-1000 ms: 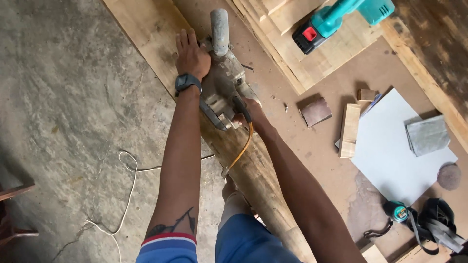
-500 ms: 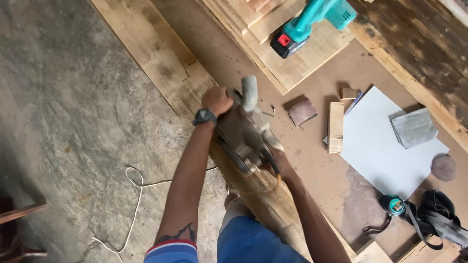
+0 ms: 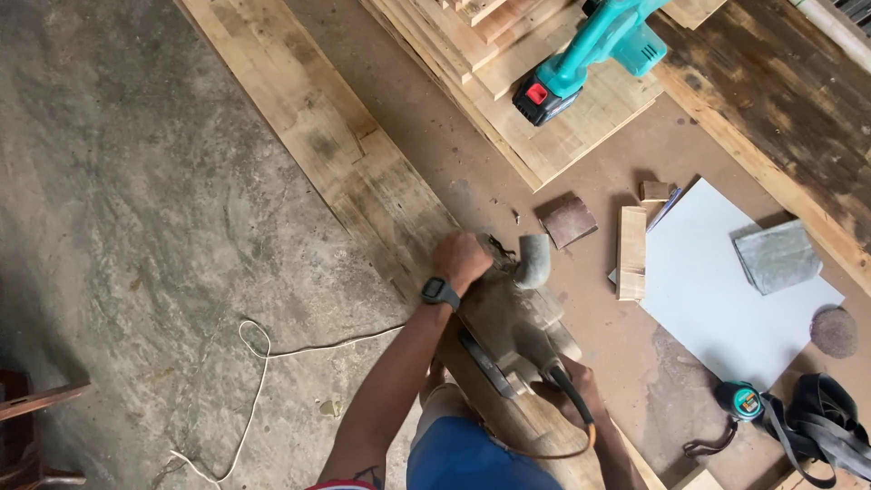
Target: The person uses an electric belt sander to smooth a long wooden plank on a workbench. They move the sander back and forth along the plank's length, covering the surface repeatedly.
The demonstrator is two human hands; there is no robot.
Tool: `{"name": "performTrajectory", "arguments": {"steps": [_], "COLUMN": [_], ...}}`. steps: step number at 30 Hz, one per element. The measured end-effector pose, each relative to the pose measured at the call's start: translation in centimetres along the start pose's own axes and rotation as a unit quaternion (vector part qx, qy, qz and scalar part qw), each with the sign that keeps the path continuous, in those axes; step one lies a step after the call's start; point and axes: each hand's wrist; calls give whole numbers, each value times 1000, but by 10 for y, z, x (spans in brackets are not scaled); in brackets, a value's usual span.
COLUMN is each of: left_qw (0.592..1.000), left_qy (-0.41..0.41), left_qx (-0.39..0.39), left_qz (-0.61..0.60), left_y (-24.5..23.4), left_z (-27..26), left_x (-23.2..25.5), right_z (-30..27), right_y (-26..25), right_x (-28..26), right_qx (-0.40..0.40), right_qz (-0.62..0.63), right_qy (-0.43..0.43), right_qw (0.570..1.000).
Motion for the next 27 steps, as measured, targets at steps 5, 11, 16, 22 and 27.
{"name": "performTrajectory", "arguments": {"steps": [5,11,16,22,27], "left_qw": [997,981,953,939,932], "left_qy": [-19,-1,89,92,110], "left_qx": [46,193,284,332,344], "left_qz": [-51,-35,-55,-5,-8], "left_y": [-43,-89,-137,-157,-147], "left_z": [54,148,198,239,240], "left_x": [-30,-76,-103,-121,-128], "right_z": [72,170,237,280,273], "right_y": [17,48,68,80,79], "right_x": [-51,-104,-142,-154,-149], "right_qx": [-28,-49,-74,-84,-74], "right_qz": [-64,-97,-98,-68,-69], "right_qy": [10,46,81,61,51], "right_qw": [998,993,989,992,994]}}
Point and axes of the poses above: each hand's wrist, its own z-axis towards the middle knuckle, its own y-axis out of the palm, x = y × z, and after that the axes turned 5 degrees about -z, right-handed
